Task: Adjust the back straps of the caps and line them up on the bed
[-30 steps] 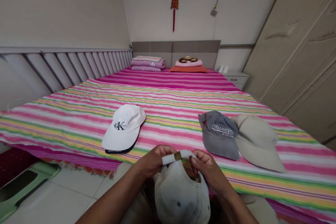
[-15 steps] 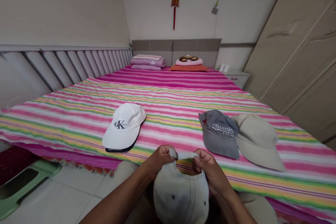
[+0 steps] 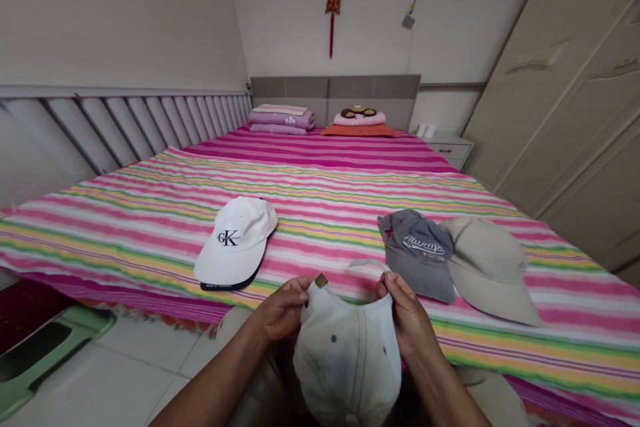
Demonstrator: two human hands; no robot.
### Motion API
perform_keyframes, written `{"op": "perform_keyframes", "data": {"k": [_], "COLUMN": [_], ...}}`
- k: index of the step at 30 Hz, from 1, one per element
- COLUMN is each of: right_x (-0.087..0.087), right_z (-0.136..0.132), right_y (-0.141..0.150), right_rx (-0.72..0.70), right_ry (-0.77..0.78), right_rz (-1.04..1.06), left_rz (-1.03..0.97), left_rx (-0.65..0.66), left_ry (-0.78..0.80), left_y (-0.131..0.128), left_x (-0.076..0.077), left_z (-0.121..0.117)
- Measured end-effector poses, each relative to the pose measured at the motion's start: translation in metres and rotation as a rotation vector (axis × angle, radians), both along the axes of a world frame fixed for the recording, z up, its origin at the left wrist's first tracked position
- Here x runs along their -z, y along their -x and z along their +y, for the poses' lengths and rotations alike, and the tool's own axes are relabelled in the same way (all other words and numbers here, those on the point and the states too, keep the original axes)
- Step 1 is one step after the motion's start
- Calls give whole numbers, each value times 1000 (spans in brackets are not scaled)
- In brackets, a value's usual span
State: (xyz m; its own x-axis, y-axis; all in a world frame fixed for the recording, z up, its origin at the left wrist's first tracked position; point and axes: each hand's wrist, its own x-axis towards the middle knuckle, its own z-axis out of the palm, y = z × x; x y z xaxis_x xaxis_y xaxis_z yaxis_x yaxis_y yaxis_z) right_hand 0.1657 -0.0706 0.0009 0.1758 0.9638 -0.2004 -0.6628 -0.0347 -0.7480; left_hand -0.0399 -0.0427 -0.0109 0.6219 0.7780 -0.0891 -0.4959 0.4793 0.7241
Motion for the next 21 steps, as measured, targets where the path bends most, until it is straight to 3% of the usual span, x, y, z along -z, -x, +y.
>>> {"op": "perform_keyframes", "data": {"k": [3,7,10,12,15,17,21], "right_x": [-2,-3,-6,-10,-18,-21,-13], "right_z": [2,4,8,14,25,30,28], "right_y": [2,13,20,18,8,0,-9], "right_rx": [26,-42,-89,-85,-59,-36,-63], "right_ry": [3,16,7,-14,-68,-94,-58], "right_rz": [31,58,34,-13,-77,-160,-282], "left_rz": [84,277,336,346,390,456,488], "left_rx": [85,151,78,-21,-244,-349,-706], "left_ry": [-32,-87,-61,-78,-162,-250,-413], "left_y": [13,14,7,6,14,28,72], "left_x": [20,55,77,79,50,13,-70], "left_z": [-8,-35,-51,-50,-30,-7,52]}}
